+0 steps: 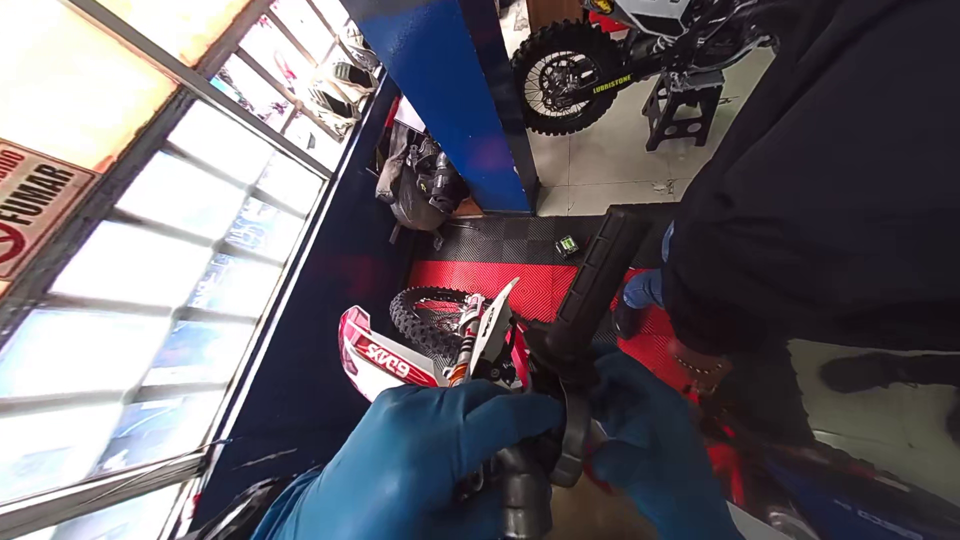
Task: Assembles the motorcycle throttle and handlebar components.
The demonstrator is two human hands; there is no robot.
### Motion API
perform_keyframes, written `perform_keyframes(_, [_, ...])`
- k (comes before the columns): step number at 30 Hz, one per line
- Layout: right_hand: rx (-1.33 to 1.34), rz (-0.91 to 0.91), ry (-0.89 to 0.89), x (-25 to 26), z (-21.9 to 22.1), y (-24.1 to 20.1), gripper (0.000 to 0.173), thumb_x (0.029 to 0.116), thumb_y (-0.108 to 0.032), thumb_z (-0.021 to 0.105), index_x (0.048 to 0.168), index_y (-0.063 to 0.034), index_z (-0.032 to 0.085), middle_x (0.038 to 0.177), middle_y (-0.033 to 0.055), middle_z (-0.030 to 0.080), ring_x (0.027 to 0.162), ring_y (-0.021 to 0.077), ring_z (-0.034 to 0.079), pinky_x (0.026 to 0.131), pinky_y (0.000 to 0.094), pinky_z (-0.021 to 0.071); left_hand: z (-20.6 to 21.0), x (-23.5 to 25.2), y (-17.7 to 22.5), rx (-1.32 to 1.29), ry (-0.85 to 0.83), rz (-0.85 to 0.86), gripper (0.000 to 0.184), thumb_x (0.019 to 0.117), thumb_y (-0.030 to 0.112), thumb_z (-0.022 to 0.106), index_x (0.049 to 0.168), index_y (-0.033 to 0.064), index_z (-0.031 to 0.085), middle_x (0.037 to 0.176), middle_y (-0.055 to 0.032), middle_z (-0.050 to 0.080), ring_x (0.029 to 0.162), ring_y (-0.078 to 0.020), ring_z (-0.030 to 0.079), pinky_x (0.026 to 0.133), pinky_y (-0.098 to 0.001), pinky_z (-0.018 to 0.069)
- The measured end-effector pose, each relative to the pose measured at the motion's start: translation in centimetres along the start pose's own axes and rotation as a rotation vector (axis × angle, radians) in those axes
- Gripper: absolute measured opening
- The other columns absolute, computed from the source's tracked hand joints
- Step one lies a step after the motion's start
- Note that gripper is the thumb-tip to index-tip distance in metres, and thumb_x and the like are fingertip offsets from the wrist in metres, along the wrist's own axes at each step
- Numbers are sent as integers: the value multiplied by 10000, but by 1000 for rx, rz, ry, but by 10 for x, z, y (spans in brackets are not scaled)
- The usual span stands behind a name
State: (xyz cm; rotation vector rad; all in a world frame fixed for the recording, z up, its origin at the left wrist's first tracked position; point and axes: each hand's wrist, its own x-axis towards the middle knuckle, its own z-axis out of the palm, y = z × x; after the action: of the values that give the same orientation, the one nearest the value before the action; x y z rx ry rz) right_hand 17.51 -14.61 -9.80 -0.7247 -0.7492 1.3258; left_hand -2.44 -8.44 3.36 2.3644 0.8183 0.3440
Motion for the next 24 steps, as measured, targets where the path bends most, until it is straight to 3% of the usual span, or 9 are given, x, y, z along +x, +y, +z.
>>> perform_keyframes(4, [-137,-53,119,-5,15,7,504,619,-185,951,992,-136,614,1174,-6,633,996,44,680,802,236,634,5,-1,-7,-11,50,42,283,946,238,707,1185,87,712,921,-52,742,784,-78,676,650,-240,532])
perform_keyframes(8, [-204,-92,151,-7,22,4,476,673,-223,934,1003,-137,603,1136,-15,632,962,46,689,800,244,642,6,-3,-16,-30,68,80,313,934,267,715,1205,112,704,910,-21,732,756,-41,653,631,-212,516])
perform_keyframes(12, [-179,-60,133,-5,22,-5,492,707,-169,921,1042,-59,577,1128,38,651,958,121,715,788,328,660,0,-13,-27,-283,48,39,522,905,268,779,1380,103,637,935,21,738,762,21,632,690,-156,536])
perform_keyframes(14, [-185,-63,121,-6,21,-4,487,715,-187,913,1053,-84,578,1123,20,647,939,110,712,765,317,660,-4,-16,-38,-536,68,-29,604,894,230,800,1447,119,583,1045,41,749,845,20,670,752,-142,570])
perform_keyframes(16, [-228,-85,113,-6,18,-1,471,715,-247,904,1061,-134,606,1133,-16,664,931,72,704,766,270,647,1,-13,-53,-766,180,-159,474,931,229,746,1383,139,635,969,30,747,792,-41,687,673,-177,578])
perform_keyframes(18, [-264,-104,101,-7,17,0,472,743,-314,890,1099,-148,629,1121,-37,672,946,62,700,777,257,640,11,0,-69,-879,306,-334,249,1036,257,574,1196,105,689,832,7,695,677,-83,647,586,-223,555])
perform_keyframes(20, [-287,-119,66,-7,17,-1,477,795,-365,853,1169,-158,641,1132,-48,680,972,65,698,797,256,633,17,12,-82,-940,310,-490,368,1105,315,413,1063,68,682,809,-24,698,709,-125,679,664,-284,596])
perform_keyframes(22, [-291,-122,70,-7,17,0,499,799,-374,848,1201,-161,644,1160,-34,684,990,84,702,811,274,633,23,17,-89,-1004,262,-565,415,1110,364,397,1017,64,670,816,-34,712,729,-131,694,694,-294,599])
perform_keyframes(24, [-300,-122,77,-8,15,0,503,795,-374,852,1201,-159,646,1167,-20,688,1000,97,703,819,286,631,26,18,-88,-1097,192,-590,315,1078,332,501,1067,59,658,868,-51,717,777,-146,703,717,-304,605])
